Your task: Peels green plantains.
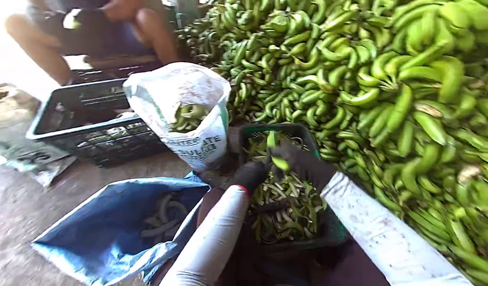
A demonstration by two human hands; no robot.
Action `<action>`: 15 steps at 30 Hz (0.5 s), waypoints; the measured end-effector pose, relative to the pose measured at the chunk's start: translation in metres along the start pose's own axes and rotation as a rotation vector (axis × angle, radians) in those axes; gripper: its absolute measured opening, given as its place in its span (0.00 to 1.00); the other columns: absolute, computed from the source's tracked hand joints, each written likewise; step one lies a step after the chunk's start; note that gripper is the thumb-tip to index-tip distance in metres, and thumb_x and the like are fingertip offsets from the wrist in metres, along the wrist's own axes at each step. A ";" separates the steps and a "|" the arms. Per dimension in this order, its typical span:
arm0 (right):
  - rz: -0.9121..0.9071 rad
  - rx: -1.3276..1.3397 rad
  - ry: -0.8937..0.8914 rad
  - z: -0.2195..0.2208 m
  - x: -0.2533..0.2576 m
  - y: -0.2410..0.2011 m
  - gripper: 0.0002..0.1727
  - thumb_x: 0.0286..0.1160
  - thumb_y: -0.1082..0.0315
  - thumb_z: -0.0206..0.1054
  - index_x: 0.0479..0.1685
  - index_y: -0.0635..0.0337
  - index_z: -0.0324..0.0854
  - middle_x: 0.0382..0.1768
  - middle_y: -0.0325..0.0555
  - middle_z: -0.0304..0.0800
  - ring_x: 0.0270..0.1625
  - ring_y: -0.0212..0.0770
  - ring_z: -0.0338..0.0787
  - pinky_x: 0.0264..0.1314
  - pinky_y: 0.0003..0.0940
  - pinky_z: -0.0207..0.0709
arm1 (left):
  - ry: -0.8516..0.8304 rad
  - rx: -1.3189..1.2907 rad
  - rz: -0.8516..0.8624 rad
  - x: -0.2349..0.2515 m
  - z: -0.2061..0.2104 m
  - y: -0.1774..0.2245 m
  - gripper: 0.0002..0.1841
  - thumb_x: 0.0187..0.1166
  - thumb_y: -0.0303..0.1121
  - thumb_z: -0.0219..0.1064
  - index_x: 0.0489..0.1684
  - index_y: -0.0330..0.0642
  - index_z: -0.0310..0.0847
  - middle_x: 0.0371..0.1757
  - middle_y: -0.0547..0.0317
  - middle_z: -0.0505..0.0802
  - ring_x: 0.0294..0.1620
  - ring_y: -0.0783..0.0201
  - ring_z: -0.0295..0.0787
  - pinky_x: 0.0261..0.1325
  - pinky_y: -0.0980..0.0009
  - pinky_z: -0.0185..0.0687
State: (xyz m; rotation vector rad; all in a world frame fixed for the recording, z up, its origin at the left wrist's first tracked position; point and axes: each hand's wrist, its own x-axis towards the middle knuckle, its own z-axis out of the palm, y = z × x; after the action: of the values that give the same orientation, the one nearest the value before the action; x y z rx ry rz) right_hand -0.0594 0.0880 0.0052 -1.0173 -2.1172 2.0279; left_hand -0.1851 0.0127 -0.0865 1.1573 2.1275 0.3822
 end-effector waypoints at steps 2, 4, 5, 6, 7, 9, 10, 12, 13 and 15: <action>-0.217 0.092 -0.012 0.003 0.030 -0.055 0.18 0.94 0.60 0.44 0.64 0.61 0.73 0.38 0.45 0.86 0.33 0.38 0.88 0.35 0.36 0.85 | -0.066 0.035 0.028 0.004 0.009 0.003 0.30 0.89 0.58 0.49 0.64 0.40 0.84 0.63 0.38 0.90 0.69 0.39 0.85 0.68 0.32 0.75; -0.355 0.075 0.070 0.005 0.046 -0.104 0.21 0.95 0.54 0.45 0.70 0.57 0.72 0.51 0.48 0.86 0.44 0.42 0.91 0.43 0.39 0.88 | -0.095 0.035 0.028 0.001 0.007 0.008 0.31 0.89 0.58 0.48 0.64 0.40 0.83 0.64 0.39 0.89 0.71 0.39 0.84 0.70 0.33 0.74; -0.387 0.028 0.136 0.007 0.047 -0.122 0.23 0.94 0.53 0.46 0.76 0.55 0.70 0.59 0.50 0.82 0.50 0.44 0.89 0.47 0.42 0.87 | -0.096 0.040 0.025 0.000 0.005 0.008 0.31 0.90 0.58 0.47 0.65 0.39 0.83 0.65 0.39 0.89 0.72 0.40 0.83 0.71 0.33 0.74; -0.412 -0.015 0.187 0.006 0.045 -0.134 0.24 0.94 0.52 0.46 0.79 0.54 0.69 0.67 0.51 0.80 0.58 0.47 0.89 0.52 0.45 0.88 | -0.091 0.046 0.023 0.000 0.004 0.008 0.31 0.90 0.58 0.47 0.64 0.39 0.83 0.65 0.39 0.89 0.71 0.40 0.83 0.71 0.34 0.75; -0.418 -0.045 0.224 0.004 0.041 -0.140 0.24 0.95 0.52 0.46 0.80 0.54 0.67 0.70 0.52 0.77 0.63 0.49 0.87 0.55 0.47 0.88 | -0.087 0.047 0.021 0.000 0.003 0.008 0.31 0.90 0.58 0.47 0.64 0.39 0.83 0.64 0.39 0.89 0.71 0.41 0.84 0.70 0.35 0.75; -0.425 -0.130 0.264 -0.022 0.037 -0.120 0.24 0.94 0.52 0.47 0.82 0.50 0.65 0.72 0.48 0.75 0.66 0.47 0.85 0.59 0.47 0.86 | -0.094 0.043 0.018 -0.001 0.000 0.009 0.31 0.90 0.58 0.47 0.65 0.39 0.82 0.64 0.39 0.89 0.71 0.41 0.83 0.71 0.35 0.74; -0.438 -0.214 0.292 -0.046 0.037 -0.095 0.25 0.93 0.54 0.48 0.84 0.49 0.65 0.75 0.47 0.76 0.68 0.45 0.86 0.62 0.47 0.86 | -0.101 0.043 0.018 -0.002 -0.001 0.011 0.31 0.90 0.57 0.47 0.65 0.39 0.82 0.64 0.40 0.89 0.71 0.41 0.83 0.71 0.35 0.74; -0.443 -0.552 0.450 -0.099 0.030 -0.030 0.22 0.92 0.61 0.51 0.81 0.53 0.70 0.72 0.54 0.81 0.63 0.53 0.87 0.60 0.58 0.82 | -0.130 0.057 0.017 -0.005 -0.005 0.016 0.31 0.91 0.57 0.46 0.67 0.39 0.81 0.64 0.39 0.89 0.71 0.41 0.83 0.71 0.35 0.73; -0.379 -0.664 0.535 -0.124 0.028 0.000 0.21 0.92 0.62 0.52 0.77 0.56 0.73 0.69 0.59 0.82 0.62 0.58 0.87 0.61 0.65 0.80 | -0.136 0.068 0.018 -0.006 -0.005 0.018 0.30 0.91 0.57 0.46 0.66 0.39 0.81 0.64 0.40 0.89 0.70 0.41 0.84 0.70 0.36 0.74; -0.140 -0.629 0.706 -0.175 0.029 0.065 0.21 0.93 0.58 0.50 0.73 0.60 0.76 0.59 0.67 0.86 0.54 0.65 0.89 0.57 0.70 0.79 | -0.120 0.059 0.029 -0.008 -0.003 0.014 0.30 0.90 0.59 0.48 0.65 0.41 0.81 0.60 0.41 0.90 0.67 0.42 0.86 0.69 0.37 0.75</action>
State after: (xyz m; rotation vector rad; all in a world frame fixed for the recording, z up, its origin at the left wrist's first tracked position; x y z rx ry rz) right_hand 0.0242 0.2508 -0.0399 -1.3260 -2.2970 0.7328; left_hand -0.1755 0.0143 -0.0741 1.2152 2.0319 0.2585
